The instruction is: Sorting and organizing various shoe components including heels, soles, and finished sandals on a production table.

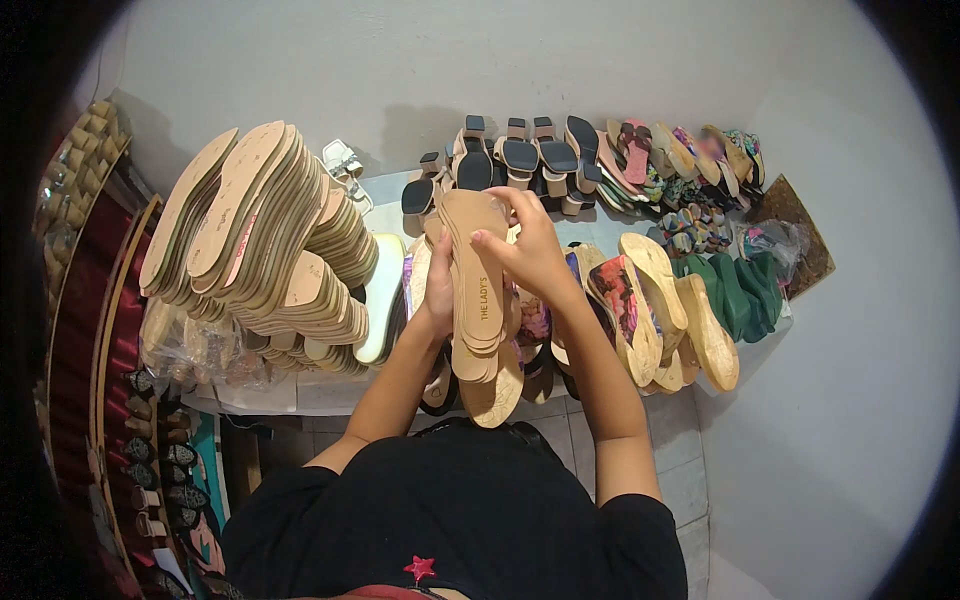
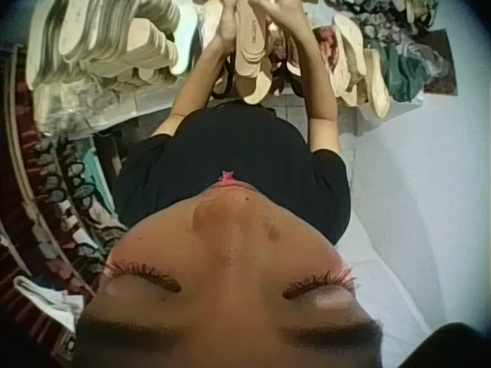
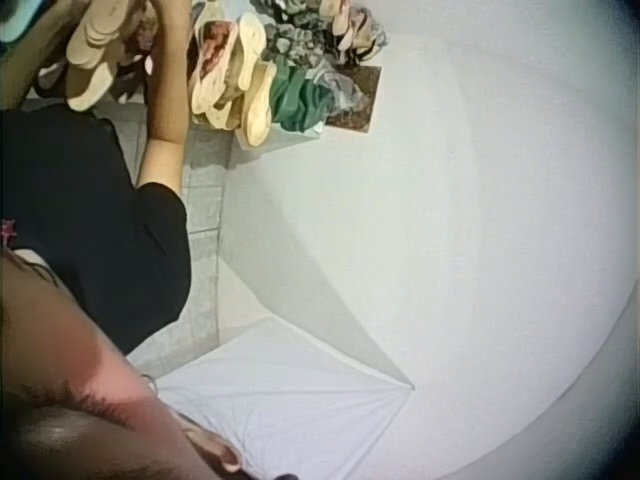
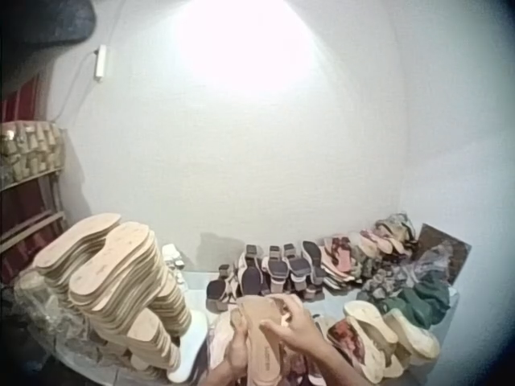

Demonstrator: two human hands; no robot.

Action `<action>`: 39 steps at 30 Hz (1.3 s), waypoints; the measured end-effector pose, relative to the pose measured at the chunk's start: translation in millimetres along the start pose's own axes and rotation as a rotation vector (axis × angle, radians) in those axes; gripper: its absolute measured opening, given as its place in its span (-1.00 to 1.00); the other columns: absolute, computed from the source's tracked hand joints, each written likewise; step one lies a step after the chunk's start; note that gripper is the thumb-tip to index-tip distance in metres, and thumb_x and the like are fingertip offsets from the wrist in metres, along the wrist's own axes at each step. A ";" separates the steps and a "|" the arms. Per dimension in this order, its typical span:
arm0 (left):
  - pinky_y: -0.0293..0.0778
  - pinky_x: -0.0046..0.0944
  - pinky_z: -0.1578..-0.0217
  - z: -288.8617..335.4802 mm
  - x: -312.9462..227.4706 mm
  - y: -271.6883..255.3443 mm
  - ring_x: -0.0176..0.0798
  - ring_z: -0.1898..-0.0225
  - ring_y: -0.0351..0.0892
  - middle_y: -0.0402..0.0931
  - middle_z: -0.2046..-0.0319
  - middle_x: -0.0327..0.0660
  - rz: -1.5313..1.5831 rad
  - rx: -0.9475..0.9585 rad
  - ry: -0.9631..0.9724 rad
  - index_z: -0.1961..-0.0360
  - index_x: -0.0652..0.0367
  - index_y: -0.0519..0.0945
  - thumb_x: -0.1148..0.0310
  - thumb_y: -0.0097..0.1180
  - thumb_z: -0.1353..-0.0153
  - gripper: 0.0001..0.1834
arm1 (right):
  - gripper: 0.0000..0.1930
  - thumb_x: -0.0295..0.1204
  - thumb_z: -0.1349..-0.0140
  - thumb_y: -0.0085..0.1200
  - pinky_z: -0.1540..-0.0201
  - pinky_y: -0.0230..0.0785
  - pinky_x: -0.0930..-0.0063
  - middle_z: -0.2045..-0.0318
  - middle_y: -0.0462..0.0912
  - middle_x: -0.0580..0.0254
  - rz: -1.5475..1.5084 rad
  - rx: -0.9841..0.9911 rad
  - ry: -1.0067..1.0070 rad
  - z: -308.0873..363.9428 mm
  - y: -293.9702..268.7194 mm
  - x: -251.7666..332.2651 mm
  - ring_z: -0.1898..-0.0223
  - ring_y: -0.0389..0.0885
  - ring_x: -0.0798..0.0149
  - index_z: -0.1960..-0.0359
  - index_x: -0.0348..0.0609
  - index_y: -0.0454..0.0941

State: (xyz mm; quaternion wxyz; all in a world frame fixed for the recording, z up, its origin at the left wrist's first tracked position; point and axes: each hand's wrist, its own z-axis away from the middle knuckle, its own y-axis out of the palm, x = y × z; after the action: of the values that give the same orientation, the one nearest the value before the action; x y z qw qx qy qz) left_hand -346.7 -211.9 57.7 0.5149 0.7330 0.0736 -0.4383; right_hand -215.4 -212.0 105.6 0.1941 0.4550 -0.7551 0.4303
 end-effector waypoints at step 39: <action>0.37 -0.27 0.12 -0.2 -1.8 -11.3 -0.22 0.14 0.43 0.40 0.14 -0.13 0.166 -0.069 0.033 -0.06 0.20 0.24 -0.20 -0.55 -0.19 -0.28 | -0.75 -0.69 0.22 0.06 0.17 0.29 0.32 0.35 0.54 0.20 0.020 -0.349 -0.584 33.9 22.4 -8.5 0.27 0.50 0.09 0.50 -0.14 0.29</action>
State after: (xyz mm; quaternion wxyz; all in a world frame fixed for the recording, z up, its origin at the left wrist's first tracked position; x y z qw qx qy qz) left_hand -354.0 -205.9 51.2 0.5733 0.7254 0.0362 -0.3793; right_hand -226.8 -230.8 70.3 0.0404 0.5115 -0.8455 0.1479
